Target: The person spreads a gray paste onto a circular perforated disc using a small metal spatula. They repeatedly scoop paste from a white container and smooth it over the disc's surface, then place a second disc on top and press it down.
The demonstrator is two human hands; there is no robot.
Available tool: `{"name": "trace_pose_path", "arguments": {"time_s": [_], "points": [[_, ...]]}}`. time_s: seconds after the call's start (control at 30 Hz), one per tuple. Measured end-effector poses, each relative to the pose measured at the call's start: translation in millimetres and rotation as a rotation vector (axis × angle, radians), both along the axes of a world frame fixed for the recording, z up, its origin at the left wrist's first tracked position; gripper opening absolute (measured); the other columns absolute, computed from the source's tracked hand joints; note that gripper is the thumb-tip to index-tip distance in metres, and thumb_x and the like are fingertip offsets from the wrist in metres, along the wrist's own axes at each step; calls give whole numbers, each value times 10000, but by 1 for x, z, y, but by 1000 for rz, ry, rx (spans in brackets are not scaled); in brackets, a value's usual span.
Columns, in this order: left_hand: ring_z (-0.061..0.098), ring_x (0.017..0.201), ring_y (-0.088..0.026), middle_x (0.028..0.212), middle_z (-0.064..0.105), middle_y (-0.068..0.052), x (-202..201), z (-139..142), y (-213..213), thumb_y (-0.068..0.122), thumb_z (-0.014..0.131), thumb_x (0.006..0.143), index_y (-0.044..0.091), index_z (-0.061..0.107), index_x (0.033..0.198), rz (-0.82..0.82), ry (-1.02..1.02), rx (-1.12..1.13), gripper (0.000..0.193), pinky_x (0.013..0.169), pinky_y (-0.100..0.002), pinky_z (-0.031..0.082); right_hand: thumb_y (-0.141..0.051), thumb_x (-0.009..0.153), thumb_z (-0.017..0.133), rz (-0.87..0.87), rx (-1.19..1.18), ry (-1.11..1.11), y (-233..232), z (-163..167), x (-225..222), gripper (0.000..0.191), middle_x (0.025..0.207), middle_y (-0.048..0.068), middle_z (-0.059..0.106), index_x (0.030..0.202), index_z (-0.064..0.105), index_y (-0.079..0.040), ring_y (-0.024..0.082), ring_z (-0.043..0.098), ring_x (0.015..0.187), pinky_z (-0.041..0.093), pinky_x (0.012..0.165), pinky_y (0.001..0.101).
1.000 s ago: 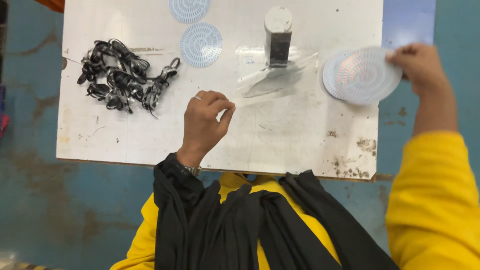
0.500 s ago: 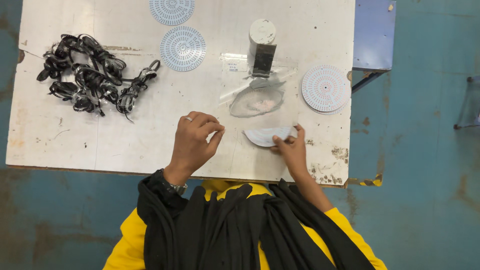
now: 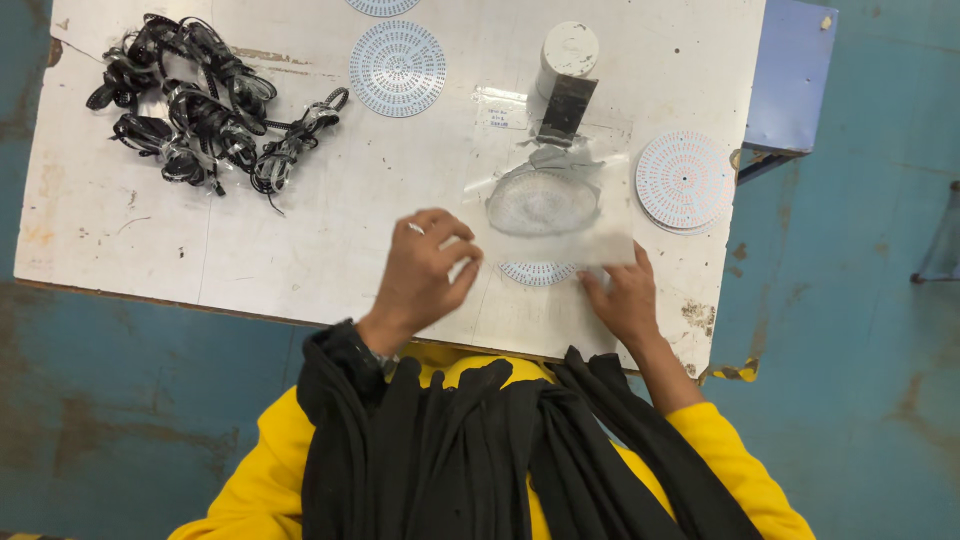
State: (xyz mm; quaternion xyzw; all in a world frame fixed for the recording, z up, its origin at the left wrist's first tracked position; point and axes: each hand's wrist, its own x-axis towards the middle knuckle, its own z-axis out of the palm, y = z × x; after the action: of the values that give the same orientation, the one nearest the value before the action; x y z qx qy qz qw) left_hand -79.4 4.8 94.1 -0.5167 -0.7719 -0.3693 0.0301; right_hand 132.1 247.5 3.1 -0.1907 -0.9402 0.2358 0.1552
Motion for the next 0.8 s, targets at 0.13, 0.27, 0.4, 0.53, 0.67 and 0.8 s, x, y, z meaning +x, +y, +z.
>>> {"name": "trace_pose_path", "arguments": {"time_s": [0.13, 0.27, 0.4, 0.53, 0.67, 0.8], "points": [[577, 1215, -302, 1097, 686, -59, 31, -37, -12, 88, 754, 798, 108, 716, 861, -68, 7, -46, 76, 1033, -480, 376, -325, 766, 759, 125, -68, 74, 6, -1, -15, 484, 1522, 321, 434, 1153, 707, -39, 462, 360, 1425, 316, 1171, 466], [494, 1336, -295, 1296, 617, -83, 56, -79, -20, 112, 726, 816, 132, 730, 1100, -69, 67, -197, 284, 1144, -554, 302, -456, 854, 725, 135, 65, -282, 1, 0, -26, 355, 1502, 260, 484, 982, 820, -138, 431, 260, 1517, 132, 1231, 494], [352, 1408, -333, 1460, 497, -110, 65, -106, -24, 219, 704, 863, 219, 668, 1339, -8, 88, -216, 478, 1140, -613, 230, -483, 874, 692, 110, 138, -247, -12, -3, -20, 371, 1501, 214, 516, 946, 821, -142, 400, 249, 1552, 85, 1264, 522], [302, 1449, -320, 1508, 464, -96, 70, -117, -25, 307, 694, 892, 262, 650, 1367, -6, 123, -222, 479, 1179, -613, 208, -467, 911, 695, 98, 193, -111, -19, -7, -14, 548, 1525, 176, 529, 1265, 738, -51, 384, 270, 1564, 96, 1269, 542], [291, 1472, -305, 1524, 460, -79, 72, -118, -26, 340, 694, 918, 274, 651, 1367, 4, 119, -258, 456, 1203, -597, 202, -474, 889, 711, 56, 167, -130, -22, -7, -12, 531, 1550, 211, 506, 1232, 692, -70, 392, 281, 1557, 112, 1271, 536], [286, 1488, -288, 1538, 448, -64, 72, -116, -27, 343, 682, 939, 284, 657, 1374, 17, 133, -277, 439, 1220, -576, 201, -476, 874, 716, 31, 160, -115, -25, -7, -11, 550, 1547, 218, 499, 1236, 710, -62, 392, 292, 1541, 122, 1261, 531]]}}
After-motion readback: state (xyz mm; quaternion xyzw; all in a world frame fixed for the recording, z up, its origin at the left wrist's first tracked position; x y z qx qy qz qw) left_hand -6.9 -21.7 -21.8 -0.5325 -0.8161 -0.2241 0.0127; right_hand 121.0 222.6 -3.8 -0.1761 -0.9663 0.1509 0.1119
